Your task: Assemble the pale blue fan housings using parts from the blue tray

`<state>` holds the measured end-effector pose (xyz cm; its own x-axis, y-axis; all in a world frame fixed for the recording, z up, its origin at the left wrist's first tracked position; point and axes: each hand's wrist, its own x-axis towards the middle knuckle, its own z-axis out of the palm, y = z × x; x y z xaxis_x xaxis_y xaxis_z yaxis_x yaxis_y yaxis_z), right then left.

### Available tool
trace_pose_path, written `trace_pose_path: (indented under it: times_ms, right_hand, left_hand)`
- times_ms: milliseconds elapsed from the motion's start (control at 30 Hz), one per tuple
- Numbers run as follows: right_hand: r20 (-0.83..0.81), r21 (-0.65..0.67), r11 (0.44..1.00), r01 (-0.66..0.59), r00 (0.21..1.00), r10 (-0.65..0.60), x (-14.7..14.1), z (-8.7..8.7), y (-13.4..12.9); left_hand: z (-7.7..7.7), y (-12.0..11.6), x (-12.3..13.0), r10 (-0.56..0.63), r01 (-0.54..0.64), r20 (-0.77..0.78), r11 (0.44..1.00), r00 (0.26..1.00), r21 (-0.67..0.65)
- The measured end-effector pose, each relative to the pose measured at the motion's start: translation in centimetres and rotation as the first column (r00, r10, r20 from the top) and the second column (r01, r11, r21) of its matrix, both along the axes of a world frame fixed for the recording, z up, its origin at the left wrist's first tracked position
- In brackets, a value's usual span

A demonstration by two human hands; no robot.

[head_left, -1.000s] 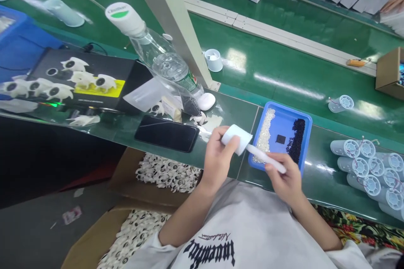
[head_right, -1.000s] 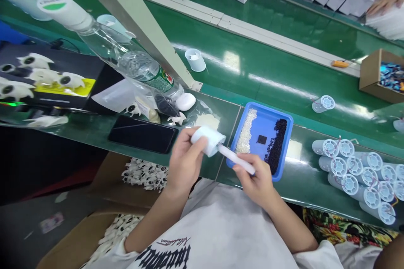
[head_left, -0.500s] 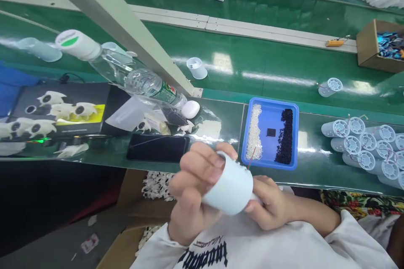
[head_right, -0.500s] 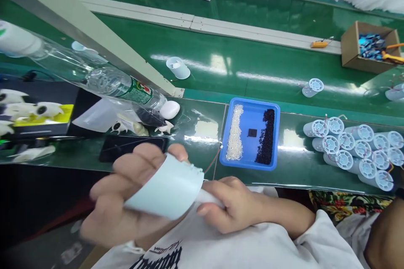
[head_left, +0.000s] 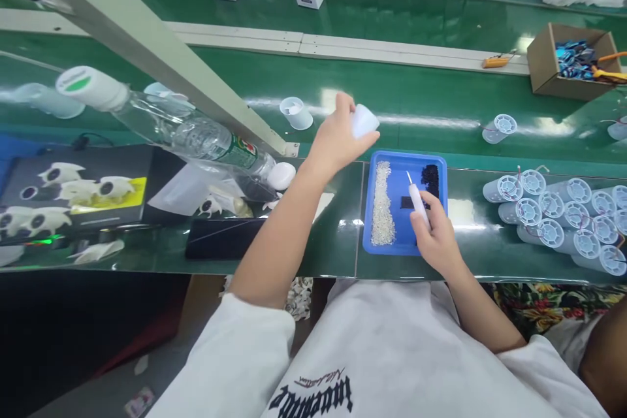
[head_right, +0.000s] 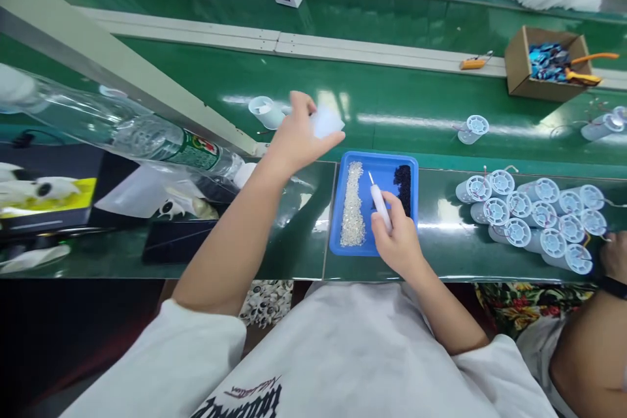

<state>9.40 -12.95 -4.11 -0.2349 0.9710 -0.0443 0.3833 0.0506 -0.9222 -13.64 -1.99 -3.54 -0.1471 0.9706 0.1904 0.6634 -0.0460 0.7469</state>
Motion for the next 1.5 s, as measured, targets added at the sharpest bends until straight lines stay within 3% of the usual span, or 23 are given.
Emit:
trace_pose_path:
  times_ms: [100, 167, 233, 367, 567, 667, 767, 900, 1067, 1267, 1367, 1500]
  right_hand:
    - [-0.048, -0.011, 0.998, 0.062, 0.997, -0.062, 0.0, -0.9, -0.1]
    - [-0.091, 0.027, 0.993, 0.113, 0.99, -0.11, 0.1, -1.3, -0.4]
    - [-0.126, 0.123, 0.976, 0.177, 0.979, -0.161, 0.5, -1.8, -0.7]
    - [-0.146, 0.299, 0.935, 0.191, 0.977, -0.153, 1.4, -2.8, -0.9]
    - [-0.14, 0.244, 0.968, 0.056, 0.99, -0.022, 1.4, -3.9, -0.9]
    - [-0.117, 0.238, 0.971, 0.029, 0.993, -0.001, 1.2, -3.8, -0.9]
    - [-0.104, 0.238, 0.971, 0.004, 0.994, 0.021, 1.2, -3.5, -0.8]
    - [-0.074, 0.271, 0.962, -0.022, 0.996, 0.043, 1.1, -3.3, -0.7]
    - [0.027, 0.401, 0.914, -0.056, 0.998, 0.049, 1.0, -2.7, -1.0]
    - [0.094, 0.433, 0.89, -0.139, 0.99, 0.109, 0.8, -2.4, -0.2]
    - [0.034, 0.485, 0.874, -0.017, 0.999, 0.001, 0.5, -2.7, 0.8]
    - [-0.038, 0.456, 0.875, 0.163, 0.986, -0.164, 0.4, -3.7, 1.6]
  left_hand:
    - [-0.8, 4.2, 0.6, -0.028, -0.016, -0.284, 0.989, 0.958, -0.15]
    - [-1.0, 5.6, 1.0, -0.085, 0.02, -0.34, 0.982, 0.937, -0.189]
    - [-1.1, 6.1, 0.6, -0.081, 0.039, -0.309, 0.99, 0.948, -0.139]
    - [-1.5, 6.6, -2.8, 0.131, -0.13, -0.178, 0.991, 0.975, 0.019]
    - [-4.2, 6.3, -7.4, 0.303, -0.319, -0.226, 0.947, 0.926, -0.039]
    - [-4.8, 6.0, -7.7, 0.308, -0.356, -0.262, 0.92, 0.915, -0.162]
    - [-4.5, 6.0, -7.3, 0.283, -0.336, -0.225, 0.908, 0.932, -0.25]
    - [-3.2, 5.7, -6.3, 0.261, -0.3, -0.203, 0.934, 0.944, -0.192]
    - [0.5, 2.8, -4.1, 0.218, -0.222, -0.096, 0.975, 0.971, -0.027]
    - [6.4, -4.1, -1.3, 0.169, -0.173, 0.062, 0.982, 0.984, 0.076]
    - [7.0, -7.3, -0.6, 0.183, -0.207, 0.177, 0.97, 0.967, 0.124]
    - [5.5, -10.5, -0.7, 0.23, -0.268, 0.371, 0.962, 0.9, 0.055]
